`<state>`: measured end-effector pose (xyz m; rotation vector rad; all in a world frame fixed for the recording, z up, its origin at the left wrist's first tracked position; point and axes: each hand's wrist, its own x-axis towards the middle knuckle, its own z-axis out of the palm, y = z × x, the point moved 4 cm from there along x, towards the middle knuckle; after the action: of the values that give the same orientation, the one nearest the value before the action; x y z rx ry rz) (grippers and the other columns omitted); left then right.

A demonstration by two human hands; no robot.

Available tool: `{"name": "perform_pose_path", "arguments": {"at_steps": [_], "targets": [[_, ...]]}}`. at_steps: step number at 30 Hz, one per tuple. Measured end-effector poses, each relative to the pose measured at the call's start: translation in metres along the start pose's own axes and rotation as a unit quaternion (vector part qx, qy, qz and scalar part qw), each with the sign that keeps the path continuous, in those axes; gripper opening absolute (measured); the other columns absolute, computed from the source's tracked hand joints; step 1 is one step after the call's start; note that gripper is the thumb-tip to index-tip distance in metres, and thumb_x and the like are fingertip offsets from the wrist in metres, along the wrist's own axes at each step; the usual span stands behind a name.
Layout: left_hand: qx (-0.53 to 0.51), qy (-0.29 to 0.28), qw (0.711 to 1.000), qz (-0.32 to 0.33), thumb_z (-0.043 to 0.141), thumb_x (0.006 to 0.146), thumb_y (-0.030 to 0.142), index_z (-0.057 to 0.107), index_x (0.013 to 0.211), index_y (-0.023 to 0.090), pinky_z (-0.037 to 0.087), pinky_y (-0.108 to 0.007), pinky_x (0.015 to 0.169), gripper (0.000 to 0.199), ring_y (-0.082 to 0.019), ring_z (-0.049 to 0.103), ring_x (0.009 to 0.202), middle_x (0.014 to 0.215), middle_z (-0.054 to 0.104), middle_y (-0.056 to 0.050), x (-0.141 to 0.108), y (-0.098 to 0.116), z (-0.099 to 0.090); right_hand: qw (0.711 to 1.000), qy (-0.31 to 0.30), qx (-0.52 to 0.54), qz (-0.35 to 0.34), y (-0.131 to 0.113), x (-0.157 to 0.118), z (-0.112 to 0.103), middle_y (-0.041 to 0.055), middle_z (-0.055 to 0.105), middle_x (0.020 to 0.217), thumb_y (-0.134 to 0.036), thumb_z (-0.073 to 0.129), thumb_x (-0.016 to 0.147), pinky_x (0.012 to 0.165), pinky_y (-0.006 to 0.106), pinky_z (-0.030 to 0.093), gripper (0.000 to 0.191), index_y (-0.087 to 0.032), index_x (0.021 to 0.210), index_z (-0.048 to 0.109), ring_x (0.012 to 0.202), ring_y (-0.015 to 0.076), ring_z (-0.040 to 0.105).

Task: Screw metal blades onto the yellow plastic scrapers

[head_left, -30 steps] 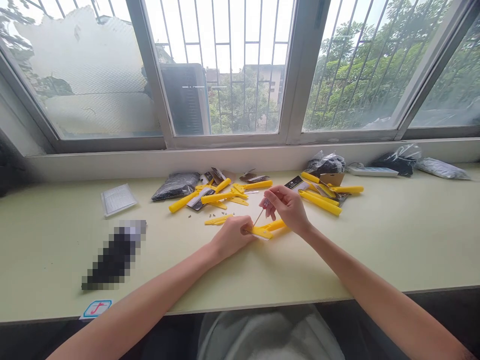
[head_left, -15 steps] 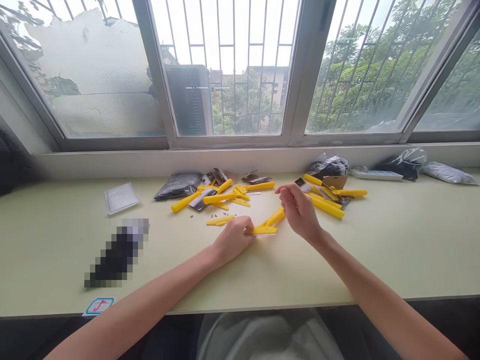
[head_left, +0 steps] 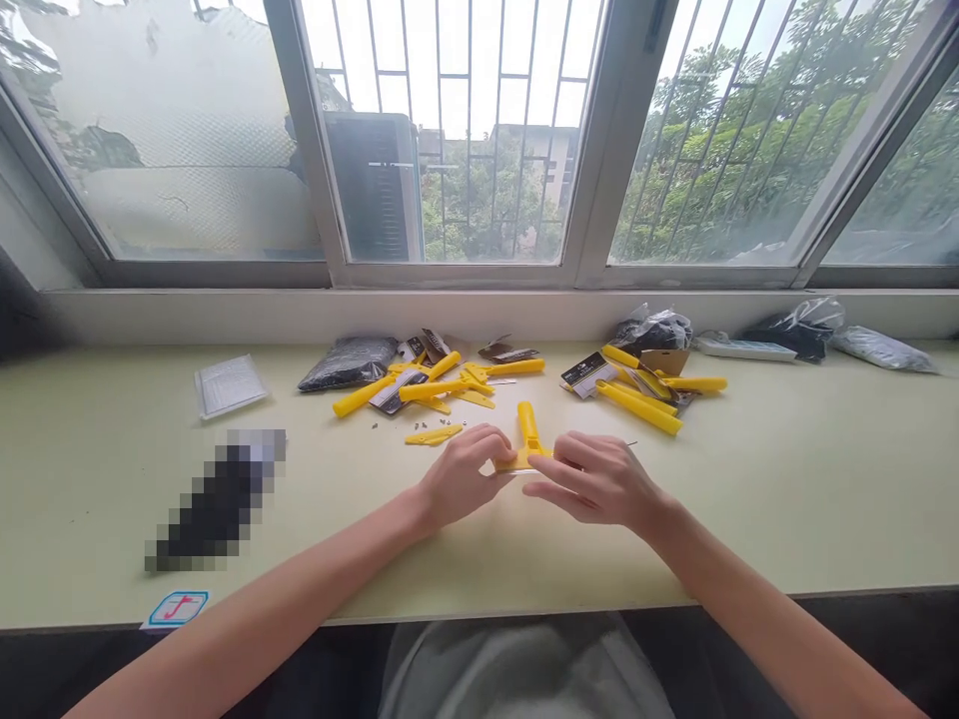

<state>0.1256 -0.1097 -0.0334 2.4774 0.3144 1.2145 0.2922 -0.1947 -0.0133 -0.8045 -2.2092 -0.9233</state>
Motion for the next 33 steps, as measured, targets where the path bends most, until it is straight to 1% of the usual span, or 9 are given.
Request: {"name": "perform_pose_path", "arguments": {"at_steps": [4,6,10,13,16,19,27,31,33], "targets": [[-0.036,0.01,0.998,-0.044,0.069,0.084,0.029,0.048,0.07,0.021,0.048,-0.027,0.068,0.026,-0.014,0.056,0.07,0.077,0.063,-0.003,0.001,0.001,0.0,0.999,0.017,-0.031,0.004,-0.005,-0.001,-0.002,-0.0043,0.051,0.06,-0.027,0.07,0.092,0.051,0.028,0.027,0.001,-0.028,0.093,0.069,0.053,0.0094,0.042],[-0.054,0.016,0.997,-0.06,0.072,0.081,0.027,0.047,0.068,0.02,0.047,-0.026,0.066,0.029,-0.012,0.055,0.067,0.075,0.063,-0.001,0.001,0.002,0.001,0.999,0.017,-0.048,-0.009,-0.007,-0.004,-0.001,-0.0051,0.05,0.058,-0.025,0.07,0.091,0.051,0.028,0.027,0.007,-0.031,0.094,0.069,0.052,0.0094,0.043],[-0.087,0.02,0.992,-0.088,0.075,0.076,0.025,0.046,0.065,0.02,0.049,-0.024,0.066,0.031,-0.012,0.056,0.066,0.073,0.065,-0.001,0.002,0.004,0.002,0.998,0.008,-0.052,-0.028,-0.008,-0.012,0.003,-0.0051,0.052,0.058,-0.015,0.069,0.089,0.052,0.03,0.028,0.027,-0.035,0.105,0.069,0.054,0.0112,0.043],[-0.097,0.023,0.99,-0.102,0.076,0.076,0.029,0.048,0.063,0.019,0.051,-0.025,0.066,0.032,-0.012,0.058,0.066,0.073,0.068,-0.002,0.003,0.006,0.001,0.999,0.012,-0.037,-0.022,-0.008,-0.015,0.004,-0.0046,0.052,0.06,-0.016,0.07,0.088,0.054,0.03,0.031,0.03,-0.037,0.108,0.069,0.055,0.0123,0.042],[-0.102,0.031,0.99,-0.097,0.075,0.076,0.027,0.049,0.062,0.019,0.052,-0.025,0.066,0.031,-0.012,0.059,0.066,0.072,0.068,-0.002,0.005,0.008,-0.002,0.999,0.028,-0.043,-0.019,-0.008,-0.013,0.002,-0.0045,0.052,0.061,-0.014,0.07,0.086,0.057,0.031,0.034,0.035,-0.038,0.112,0.068,0.056,0.0126,0.042],[-0.104,0.041,0.99,-0.09,0.075,0.074,0.024,0.05,0.062,0.019,0.052,-0.025,0.066,0.029,-0.012,0.06,0.065,0.071,0.069,-0.001,0.005,0.009,-0.005,0.997,0.042,-0.053,-0.032,-0.009,-0.009,-0.001,-0.0045,0.053,0.061,-0.009,0.071,0.084,0.058,0.031,0.036,0.042,-0.036,0.117,0.068,0.057,0.0133,0.042],[-0.118,0.031,0.987,-0.1,0.076,0.073,0.024,0.047,0.061,0.019,0.053,-0.025,0.066,0.032,-0.012,0.06,0.066,0.071,0.069,-0.002,0.006,0.01,-0.008,0.999,0.034,-0.01,-0.031,-0.008,-0.01,-0.001,-0.0007,0.066,0.076,-0.019,0.07,0.09,0.071,0.036,0.044,0.036,-0.033,0.123,0.067,0.065,0.0157,0.051],[-0.121,0.039,0.988,-0.083,0.077,0.074,0.023,0.046,0.06,0.019,0.052,-0.025,0.065,0.034,-0.011,0.058,0.065,0.07,0.068,-0.002,0.006,0.011,-0.008,0.998,0.045,-0.015,-0.048,-0.011,-0.009,-0.003,0.0002,0.066,0.074,-0.017,0.07,0.09,0.072,0.037,0.044,0.033,-0.027,0.121,0.068,0.065,0.0163,0.051],[-0.14,0.045,0.985,-0.088,0.078,0.075,0.023,0.045,0.059,0.019,0.053,-0.025,0.064,0.036,-0.012,0.059,0.065,0.07,0.066,-0.001,0.007,0.012,-0.008,0.997,0.061,-0.032,-0.043,-0.012,-0.006,-0.005,-0.0005,0.064,0.07,-0.013,0.07,0.088,0.073,0.037,0.044,0.033,-0.024,0.119,0.067,0.064,0.0161,0.051]]}}
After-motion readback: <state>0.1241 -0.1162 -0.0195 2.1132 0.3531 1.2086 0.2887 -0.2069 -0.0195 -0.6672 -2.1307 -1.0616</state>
